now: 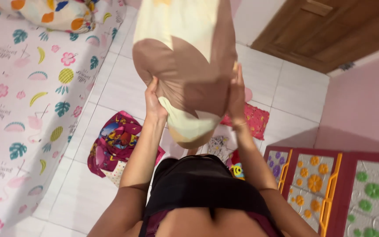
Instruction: Put a cover on a bolster and organize items including diapers into a plastic bag in a bedroom.
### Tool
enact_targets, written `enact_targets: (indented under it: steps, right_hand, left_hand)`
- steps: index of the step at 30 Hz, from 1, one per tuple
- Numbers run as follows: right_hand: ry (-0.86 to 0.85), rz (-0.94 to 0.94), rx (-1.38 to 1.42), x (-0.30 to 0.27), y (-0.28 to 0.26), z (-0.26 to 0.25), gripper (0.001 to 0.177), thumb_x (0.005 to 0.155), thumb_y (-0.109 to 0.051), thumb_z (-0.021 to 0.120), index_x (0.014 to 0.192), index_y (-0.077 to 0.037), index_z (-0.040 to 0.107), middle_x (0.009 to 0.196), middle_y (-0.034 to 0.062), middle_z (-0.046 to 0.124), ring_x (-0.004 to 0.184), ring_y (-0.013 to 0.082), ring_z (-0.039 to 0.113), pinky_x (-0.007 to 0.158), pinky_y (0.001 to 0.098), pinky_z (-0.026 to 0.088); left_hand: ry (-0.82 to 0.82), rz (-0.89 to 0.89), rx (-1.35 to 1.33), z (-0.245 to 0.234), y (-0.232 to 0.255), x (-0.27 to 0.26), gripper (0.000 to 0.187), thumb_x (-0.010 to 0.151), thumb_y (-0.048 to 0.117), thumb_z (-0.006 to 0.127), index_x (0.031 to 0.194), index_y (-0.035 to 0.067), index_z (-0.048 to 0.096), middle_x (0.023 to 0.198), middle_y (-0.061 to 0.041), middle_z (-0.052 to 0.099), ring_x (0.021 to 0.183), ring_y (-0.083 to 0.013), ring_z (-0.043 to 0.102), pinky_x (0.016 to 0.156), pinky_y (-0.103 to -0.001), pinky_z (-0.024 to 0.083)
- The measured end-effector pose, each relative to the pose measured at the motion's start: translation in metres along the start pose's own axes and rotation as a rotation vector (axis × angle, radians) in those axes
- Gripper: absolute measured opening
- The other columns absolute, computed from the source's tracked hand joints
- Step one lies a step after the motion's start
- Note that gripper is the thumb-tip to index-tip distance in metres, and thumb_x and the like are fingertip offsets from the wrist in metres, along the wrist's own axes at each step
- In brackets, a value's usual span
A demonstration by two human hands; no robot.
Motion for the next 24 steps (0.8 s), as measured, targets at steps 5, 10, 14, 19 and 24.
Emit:
enact_targets:
  steps: [5, 10, 14, 19, 24]
  right_hand:
    - [-0.327, 0.273, -0.054, 0.008, 0.119, -0.032, 0.076, 0.108, -0.040, 0.043, 0.165, -0.007, 0.007, 0.161, 0.0140, 0.039, 0.146, 0.0247, 0.037, 0.122, 0.0374, 0.029]
    - [-0.280, 0.032, -0.413, 0.030, 0.097, -0.001, 0.070, 0.106, -0.030, 0.054, 0.162, 0.001, 0.025, 0.152, 0.0167, 0.052, 0.139, 0.0262, 0.048, 0.118, 0.0366, 0.037]
    - [-0.150, 0.070, -0.223, 0.050, 0.091, 0.007, 0.052, 0.111, -0.025, 0.045, 0.155, 0.002, 0.037, 0.128, 0.0053, 0.059, 0.113, 0.0138, 0.053, 0.100, 0.0278, 0.045]
    - [-0.100, 0.085, -0.140, 0.076, 0.098, 0.017, 0.032, 0.124, -0.022, 0.041, 0.112, 0.002, 0.059, 0.092, -0.0025, 0.051, 0.091, 0.0068, 0.043, 0.085, 0.0258, 0.043]
    - [0.041, 0.138, 0.272, 0.108, 0.072, 0.043, 0.021, 0.113, -0.018, 0.047, 0.110, -0.005, 0.063, 0.106, -0.0020, 0.061, 0.098, 0.0083, 0.054, 0.091, 0.0275, 0.047]
  left_hand:
    - [0.053, 0.068, -0.080, 0.010, 0.020, 0.021, 0.052, 0.099, 0.036, 0.058, 0.137, 0.001, 0.054, 0.134, -0.017, 0.064, 0.122, -0.0350, 0.063, 0.109, -0.052, 0.051]
    - [0.056, 0.073, -0.180, 0.008, 0.022, 0.044, 0.059, 0.097, 0.041, 0.065, 0.136, -0.002, 0.055, 0.133, -0.017, 0.064, 0.122, -0.0362, 0.062, 0.108, -0.052, 0.050]
    - [0.071, 0.123, -0.113, 0.028, 0.027, 0.036, 0.061, 0.095, 0.042, 0.068, 0.139, 0.001, 0.055, 0.135, -0.014, 0.064, 0.123, -0.0319, 0.063, 0.108, -0.049, 0.052]
    - [0.144, 0.162, 0.015, 0.009, 0.047, 0.062, 0.064, 0.090, 0.041, 0.069, 0.142, 0.009, 0.048, 0.132, -0.012, 0.062, 0.121, -0.0303, 0.062, 0.102, -0.050, 0.055]
    - [0.157, 0.270, 0.257, -0.004, 0.094, 0.089, 0.080, 0.089, 0.042, 0.072, 0.153, 0.012, 0.033, 0.145, -0.015, 0.053, 0.130, -0.0304, 0.057, 0.105, -0.049, 0.053]
Point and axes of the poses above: each hand's wrist, its own x-axis towards the middle knuckle, its own z-axis out of the palm, y = z × x, the point moved 9 cm from there along x, towards the middle knuckle
